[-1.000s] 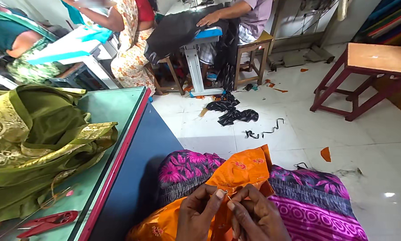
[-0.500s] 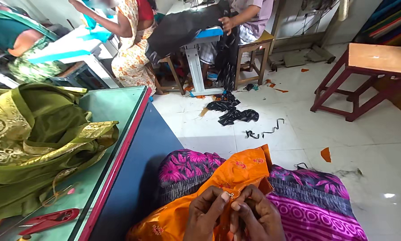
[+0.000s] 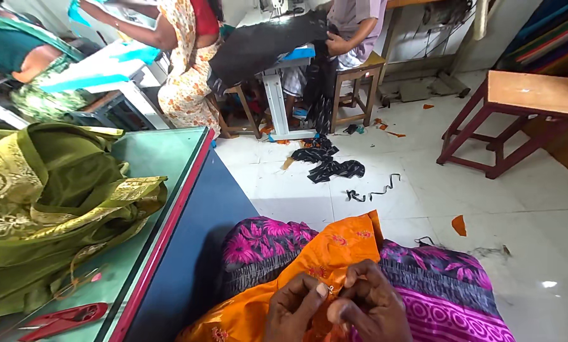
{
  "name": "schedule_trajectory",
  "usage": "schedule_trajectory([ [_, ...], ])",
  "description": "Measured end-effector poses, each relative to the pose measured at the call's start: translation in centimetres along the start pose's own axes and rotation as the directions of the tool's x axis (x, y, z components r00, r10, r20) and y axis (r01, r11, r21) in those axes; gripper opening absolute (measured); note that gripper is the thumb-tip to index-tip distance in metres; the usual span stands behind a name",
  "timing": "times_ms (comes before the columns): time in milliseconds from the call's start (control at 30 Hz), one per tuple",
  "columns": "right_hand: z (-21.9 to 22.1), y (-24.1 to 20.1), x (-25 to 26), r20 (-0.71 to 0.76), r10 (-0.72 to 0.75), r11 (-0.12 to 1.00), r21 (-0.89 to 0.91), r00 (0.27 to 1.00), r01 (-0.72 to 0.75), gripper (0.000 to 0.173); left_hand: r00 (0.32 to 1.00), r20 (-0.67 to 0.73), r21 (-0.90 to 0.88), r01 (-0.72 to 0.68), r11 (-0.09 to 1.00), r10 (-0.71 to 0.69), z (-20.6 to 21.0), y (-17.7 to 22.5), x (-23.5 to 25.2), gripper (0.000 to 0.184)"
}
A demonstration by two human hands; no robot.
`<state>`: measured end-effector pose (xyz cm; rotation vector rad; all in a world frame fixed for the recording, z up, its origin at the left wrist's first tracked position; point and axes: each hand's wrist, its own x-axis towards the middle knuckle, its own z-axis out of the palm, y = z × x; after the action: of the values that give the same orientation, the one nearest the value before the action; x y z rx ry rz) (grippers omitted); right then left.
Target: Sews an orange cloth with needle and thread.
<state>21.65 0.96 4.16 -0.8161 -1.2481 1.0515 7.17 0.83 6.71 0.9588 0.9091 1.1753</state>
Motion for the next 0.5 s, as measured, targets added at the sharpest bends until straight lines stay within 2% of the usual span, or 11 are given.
schedule_trajectory([
  [67, -0.4, -0.8, 0.0, 0.003, -0.076, 0.995, -0.065, 0.997, 0.076, 0.028, 0.994, -0.006, 0.161, -0.109, 0.981, 0.112, -0.3, -0.4, 0.1, 0.012],
  [133, -0.6, -2.0, 0.2, 0.032, -0.142, 0.984, -0.108, 0.989, 0.145, 0.034, 0.971, 0.023, 0.334, -0.233, 0.913, 0.239, -0.5, -1.1, 0.3, 0.008],
  [200, -0.6, -3.1, 0.7, 0.068, -0.150, 0.976, -0.151, 0.986, 0.159, 0.040, 0.939, 0.083, 0.448, -0.335, 0.829, 0.334, -0.5, -1.6, 0.3, 0.014],
  [267, -0.7, -3.7, 1.3, 0.050, -0.110, 0.980, -0.159, 0.993, 0.117, 0.044, 0.927, 0.102, 0.500, -0.362, 0.787, 0.361, -0.3, -1.6, 0.2, 0.014],
  [333, -1.4, -3.9, 1.8, -0.064, -0.029, 0.999, -0.048, 0.998, 0.026, 0.041, 0.933, 0.082, 0.511, -0.341, 0.789, 0.350, -0.3, -1.3, 0.2, 0.015],
  [400, -2.6, -4.4, 1.9, -0.153, 0.094, 0.985, 0.158, 0.984, -0.069, 0.038, 0.945, 0.038, 0.476, -0.303, 0.826, 0.325, -0.6, -0.9, 0.2, 0.015],
  [500, -3.8, -4.3, 1.1, -0.153, 0.262, 0.912, 0.361, 0.953, -0.193, 0.038, 0.957, 0.026, 0.383, -0.277, 0.882, 0.289, -1.0, -0.6, 0.1, 0.011],
])
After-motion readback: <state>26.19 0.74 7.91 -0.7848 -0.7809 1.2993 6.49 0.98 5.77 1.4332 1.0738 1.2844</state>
